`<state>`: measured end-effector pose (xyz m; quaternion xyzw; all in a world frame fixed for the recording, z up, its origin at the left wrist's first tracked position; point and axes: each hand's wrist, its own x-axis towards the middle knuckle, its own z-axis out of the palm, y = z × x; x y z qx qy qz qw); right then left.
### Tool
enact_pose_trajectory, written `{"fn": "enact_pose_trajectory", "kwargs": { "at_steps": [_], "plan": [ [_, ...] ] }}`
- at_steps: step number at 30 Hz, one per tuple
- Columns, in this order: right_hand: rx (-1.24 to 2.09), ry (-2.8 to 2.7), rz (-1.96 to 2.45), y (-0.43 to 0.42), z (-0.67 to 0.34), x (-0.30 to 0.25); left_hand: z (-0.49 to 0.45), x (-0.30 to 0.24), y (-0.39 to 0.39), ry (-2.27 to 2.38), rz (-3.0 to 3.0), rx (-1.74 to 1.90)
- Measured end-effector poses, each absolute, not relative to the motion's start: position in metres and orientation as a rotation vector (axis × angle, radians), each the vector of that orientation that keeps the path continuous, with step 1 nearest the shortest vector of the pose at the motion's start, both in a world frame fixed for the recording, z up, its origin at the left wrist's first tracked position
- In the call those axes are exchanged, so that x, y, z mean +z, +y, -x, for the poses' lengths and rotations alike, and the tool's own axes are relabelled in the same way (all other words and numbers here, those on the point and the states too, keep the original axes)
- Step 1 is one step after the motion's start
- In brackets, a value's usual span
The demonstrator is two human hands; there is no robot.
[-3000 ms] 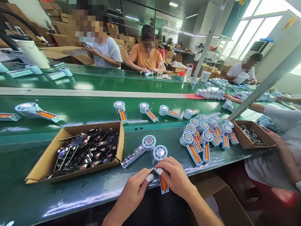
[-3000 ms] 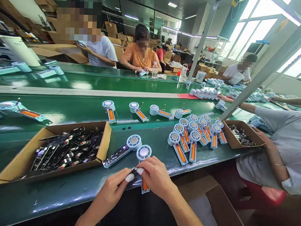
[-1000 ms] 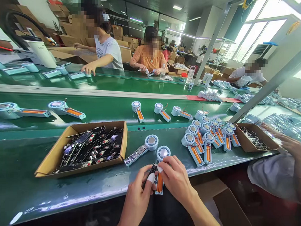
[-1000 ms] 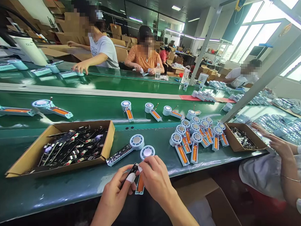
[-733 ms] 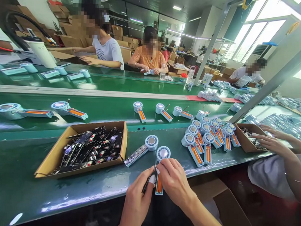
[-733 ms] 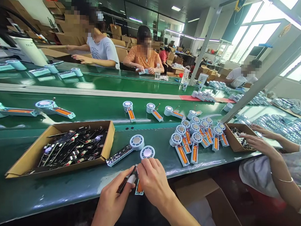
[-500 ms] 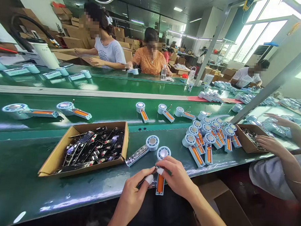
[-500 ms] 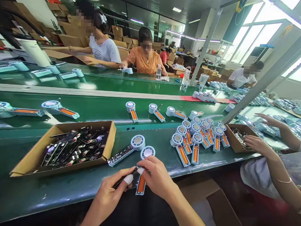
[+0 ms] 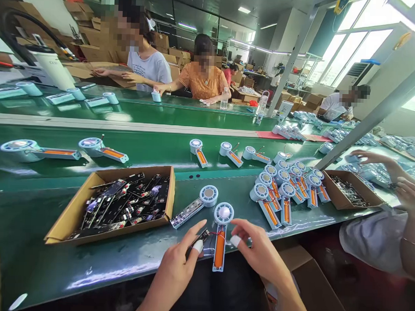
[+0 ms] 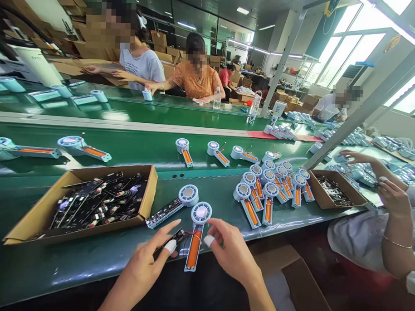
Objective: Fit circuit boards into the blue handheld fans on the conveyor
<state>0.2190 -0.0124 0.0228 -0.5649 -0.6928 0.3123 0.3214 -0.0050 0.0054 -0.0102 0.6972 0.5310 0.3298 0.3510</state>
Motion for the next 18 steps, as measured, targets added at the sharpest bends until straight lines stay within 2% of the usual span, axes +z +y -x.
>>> {"fn": "enact_pose_trajectory", "kwargs": {
  "at_steps": [8, 13, 18],
  "plan": [
    [0.756, -2.239, 1.211, -0.012, -0.22, 0.02, 0.01, 0.001, 0.009, 1.335, -1.977, 0.55],
    [0.491, -2.492, 1.169, -0.002, -0.221, 0.029, 0.01, 0.009, 0.012, 1.322, -1.893, 0.456],
    [0.617, -2.158, 1.077, 0.007, -0.216, 0.016, 0.005, 0.005, 0.011, 1.297, -1.811, 0.514]
  ]
}}
